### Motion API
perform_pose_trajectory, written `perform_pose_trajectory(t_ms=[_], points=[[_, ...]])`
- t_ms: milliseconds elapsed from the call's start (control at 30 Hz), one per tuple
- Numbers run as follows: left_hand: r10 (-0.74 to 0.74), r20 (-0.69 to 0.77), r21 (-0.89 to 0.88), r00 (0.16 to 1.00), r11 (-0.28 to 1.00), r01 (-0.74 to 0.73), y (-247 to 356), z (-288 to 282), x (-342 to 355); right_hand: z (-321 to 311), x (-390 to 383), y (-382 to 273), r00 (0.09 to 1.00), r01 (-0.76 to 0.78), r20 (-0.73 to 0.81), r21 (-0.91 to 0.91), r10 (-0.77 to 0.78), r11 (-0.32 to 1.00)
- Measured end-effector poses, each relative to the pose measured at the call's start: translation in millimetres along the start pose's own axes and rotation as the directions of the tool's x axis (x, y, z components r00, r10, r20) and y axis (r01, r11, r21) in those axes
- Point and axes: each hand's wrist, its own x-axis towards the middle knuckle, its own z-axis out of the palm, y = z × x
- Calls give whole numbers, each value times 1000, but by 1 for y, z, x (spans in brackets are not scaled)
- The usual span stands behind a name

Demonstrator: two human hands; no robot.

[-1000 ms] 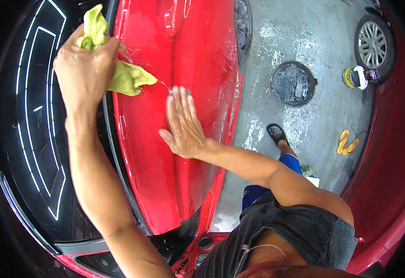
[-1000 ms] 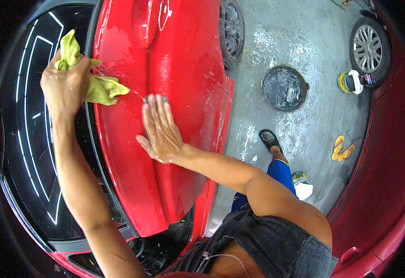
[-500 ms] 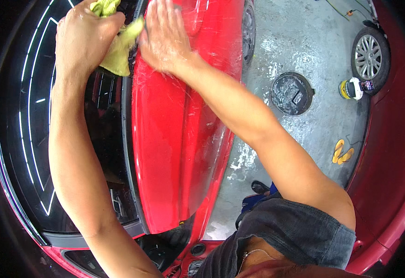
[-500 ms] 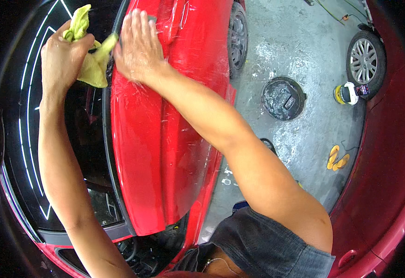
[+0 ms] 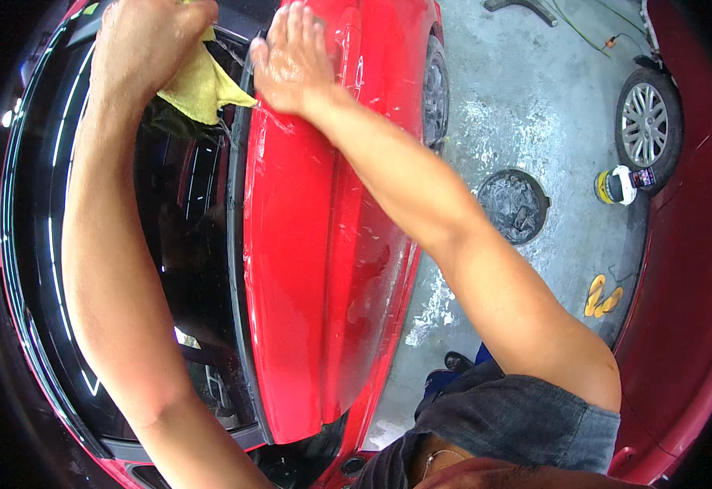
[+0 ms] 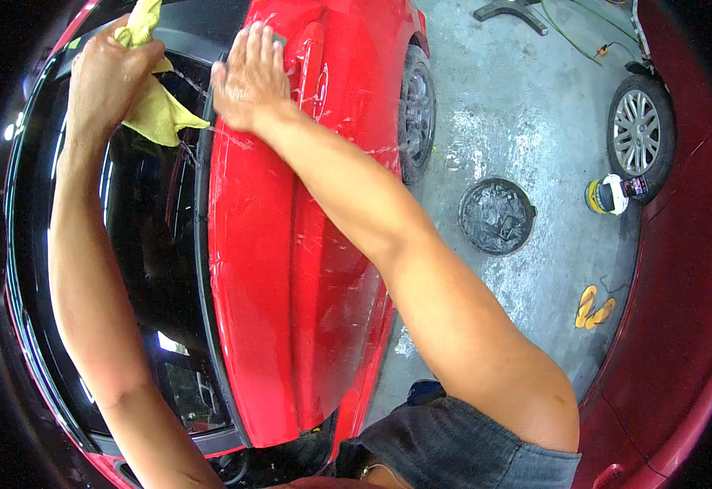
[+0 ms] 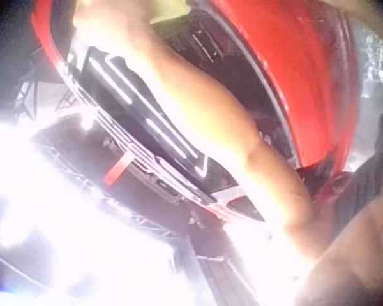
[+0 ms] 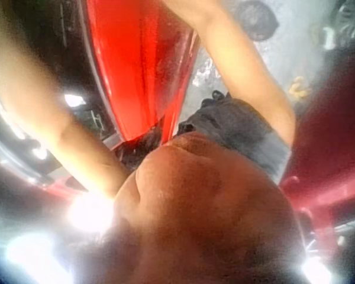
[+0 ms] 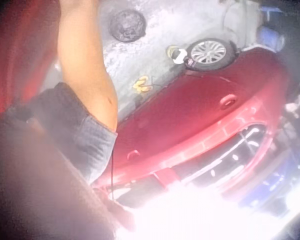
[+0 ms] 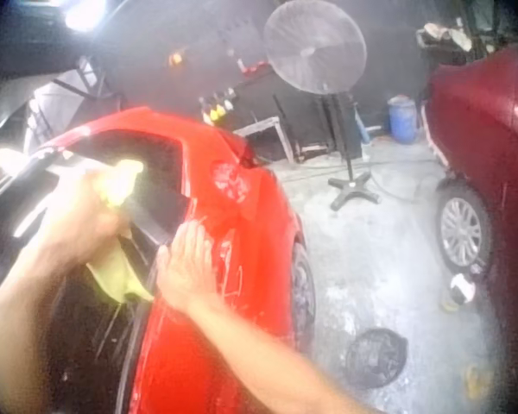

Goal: The person wipes the rear quarter panel of a red car using a yellow microfiber cloth. They repeatedly dip the cloth into a black bucket of water and continue wiping the same area of the car's bodywork.

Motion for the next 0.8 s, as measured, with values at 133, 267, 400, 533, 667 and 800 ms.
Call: perform_pose_trajectory(t_ms=[133,267,400,533,667,800], points=[[13,10,-108,1000,994,-11,45,-19,16,-6,-77,-12,974,168,147,29,-171,985],[5,-6,-76,1000,997,-6,56,-19,50,-4,59,33,1000,9,29,3,-9,1000],[-323,112,-189,940,921,339,77,-14,64,14,14,37,987,137,84,17,-138,990],[14,34,-161,999,987,-9,65,-5,56,0,81,62,990,115,78,67,-120,991],[51,-73,-92,996,994,-58,75,4,50,3,22,56,964,241,112,9,-240,971],[250,-8,84,968,965,-248,17,33,93,7,81,53,995,-1,99,38,-2,999]])
